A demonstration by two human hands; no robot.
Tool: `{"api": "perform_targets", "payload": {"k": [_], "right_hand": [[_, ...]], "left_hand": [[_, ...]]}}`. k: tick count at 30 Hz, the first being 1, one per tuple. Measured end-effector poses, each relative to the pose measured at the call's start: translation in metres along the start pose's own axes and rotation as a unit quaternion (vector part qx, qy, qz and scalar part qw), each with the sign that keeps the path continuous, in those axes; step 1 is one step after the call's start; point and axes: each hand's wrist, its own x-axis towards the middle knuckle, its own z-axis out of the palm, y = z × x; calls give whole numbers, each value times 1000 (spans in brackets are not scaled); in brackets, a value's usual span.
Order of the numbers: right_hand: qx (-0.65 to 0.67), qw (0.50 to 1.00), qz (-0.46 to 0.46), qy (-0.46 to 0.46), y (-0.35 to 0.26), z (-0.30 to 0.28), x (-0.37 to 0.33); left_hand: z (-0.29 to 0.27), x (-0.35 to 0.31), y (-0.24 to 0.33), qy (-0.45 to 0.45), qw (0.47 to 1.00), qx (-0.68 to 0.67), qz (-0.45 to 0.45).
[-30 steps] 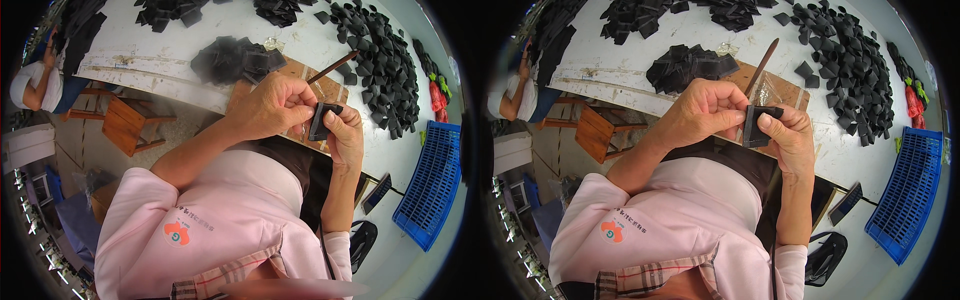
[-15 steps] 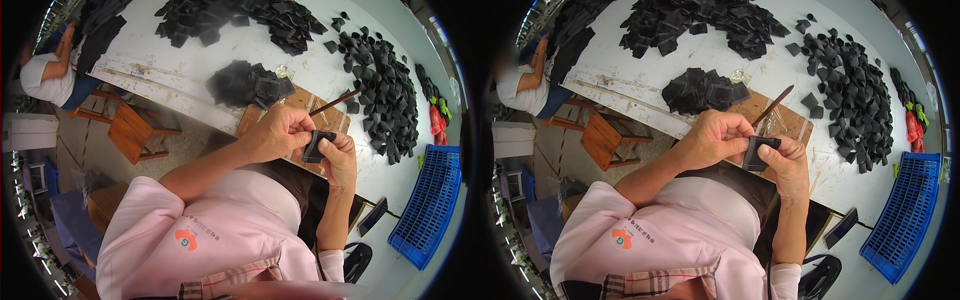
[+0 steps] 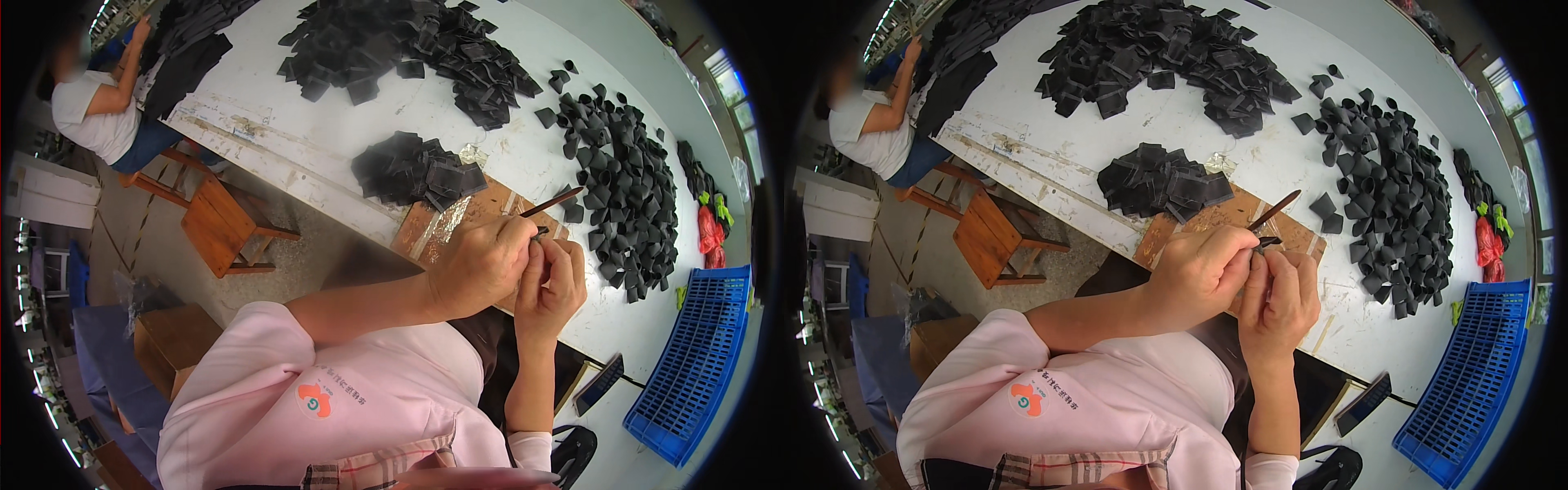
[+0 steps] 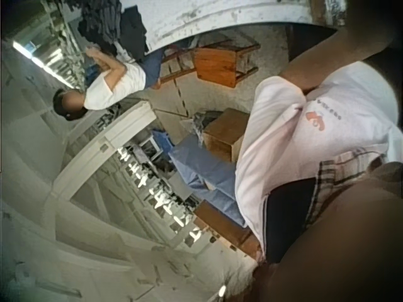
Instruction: Assemble or inspect small black plastic components by folding and inserting pieces.
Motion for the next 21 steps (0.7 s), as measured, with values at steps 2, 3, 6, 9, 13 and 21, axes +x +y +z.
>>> {"api": "perform_targets", "payload": {"k": [2,3,6,9,13,21], "right_hand": [[-26,999,-17,2,2,4,0],[-28,999,-17,1,1,5,-1],[-17,999,36,-1,4,5,1],[201,964,172,-10,16,-3,2],[482,782,380,-108,14,-21,17],[544,735,357,-188,7,-18,35]], "left_hand": [[-2,1,1,5,998,-39,-57],[-2,0,3,11,990,-79,-116],[-10,16,9,-20,866,-364,-342],[-20,20,-2,-93,761,-512,-388],[-21,18,-6,-169,781,-469,-375],[-15,26,12,-29,938,-215,-270]]}}
